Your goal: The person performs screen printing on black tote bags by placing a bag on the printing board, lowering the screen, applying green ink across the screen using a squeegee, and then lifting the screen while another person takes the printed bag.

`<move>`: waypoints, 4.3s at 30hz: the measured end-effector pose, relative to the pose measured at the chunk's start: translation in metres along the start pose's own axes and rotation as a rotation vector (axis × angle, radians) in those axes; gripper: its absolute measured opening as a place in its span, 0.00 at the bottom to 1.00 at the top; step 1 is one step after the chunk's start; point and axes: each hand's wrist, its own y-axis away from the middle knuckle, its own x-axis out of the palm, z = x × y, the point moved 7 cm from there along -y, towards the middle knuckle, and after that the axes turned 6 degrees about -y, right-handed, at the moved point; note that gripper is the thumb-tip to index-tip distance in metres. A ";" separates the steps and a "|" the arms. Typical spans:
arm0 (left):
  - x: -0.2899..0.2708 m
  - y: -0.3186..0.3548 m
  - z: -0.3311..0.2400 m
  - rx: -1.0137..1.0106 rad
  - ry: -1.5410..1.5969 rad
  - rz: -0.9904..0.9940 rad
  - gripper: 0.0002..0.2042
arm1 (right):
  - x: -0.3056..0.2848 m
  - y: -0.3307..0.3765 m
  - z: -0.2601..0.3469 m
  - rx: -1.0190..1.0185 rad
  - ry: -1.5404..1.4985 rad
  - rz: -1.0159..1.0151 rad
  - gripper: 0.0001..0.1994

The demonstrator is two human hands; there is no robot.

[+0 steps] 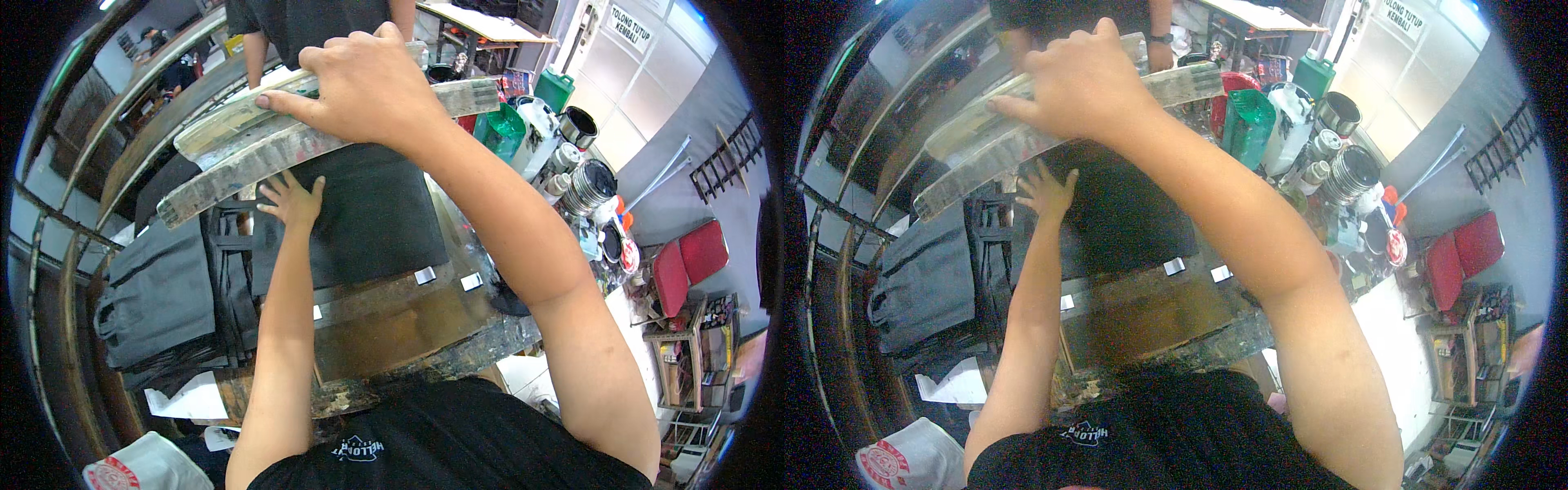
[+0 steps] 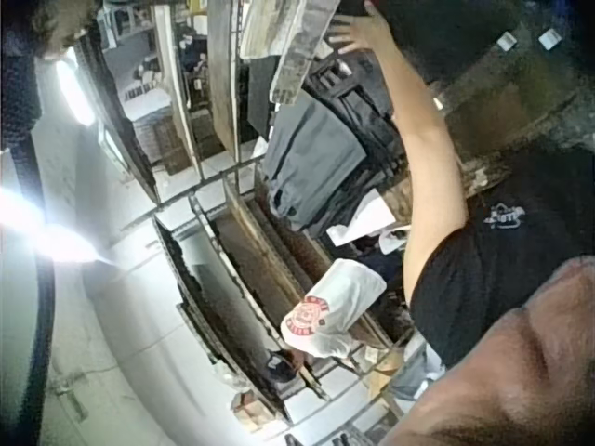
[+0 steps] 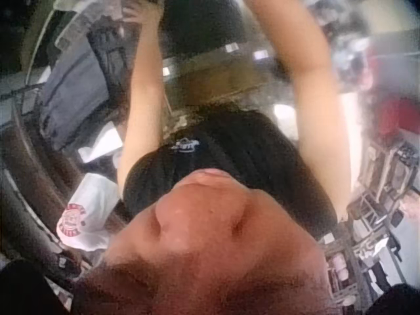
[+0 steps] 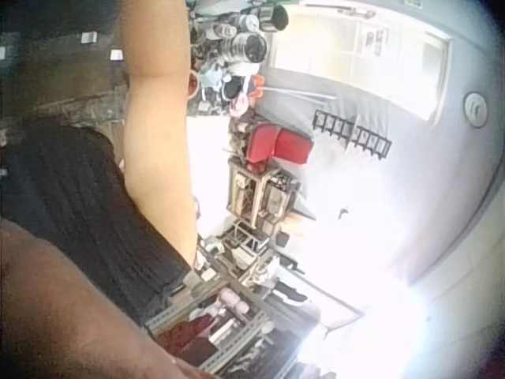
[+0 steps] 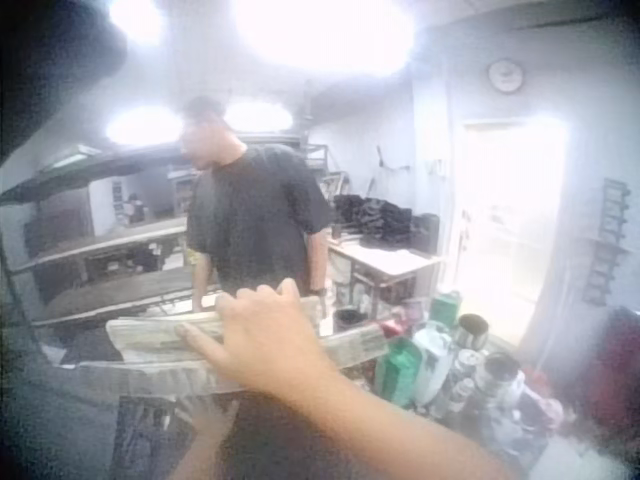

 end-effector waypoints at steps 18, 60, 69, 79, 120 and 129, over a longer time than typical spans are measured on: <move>0.002 0.172 -0.070 0.575 0.038 0.240 0.47 | -0.012 -0.008 0.010 0.090 -0.033 0.274 0.38; -0.192 0.140 0.113 0.060 1.810 -0.054 0.31 | -0.003 0.077 0.035 -0.063 0.073 0.051 0.31; -0.079 0.237 0.157 -0.046 1.054 -0.051 0.42 | 0.067 0.198 0.034 0.066 -0.063 0.566 0.27; -0.052 0.261 0.167 0.006 0.674 -0.161 0.51 | 0.070 0.193 0.026 0.122 -0.052 0.659 0.28; -0.059 0.259 0.170 0.064 0.202 -0.012 0.55 | 0.276 0.080 -0.130 0.138 0.012 0.561 0.33; -0.114 0.184 0.133 0.293 0.298 -0.155 0.57 | 0.282 0.101 -0.112 0.094 0.134 0.485 0.26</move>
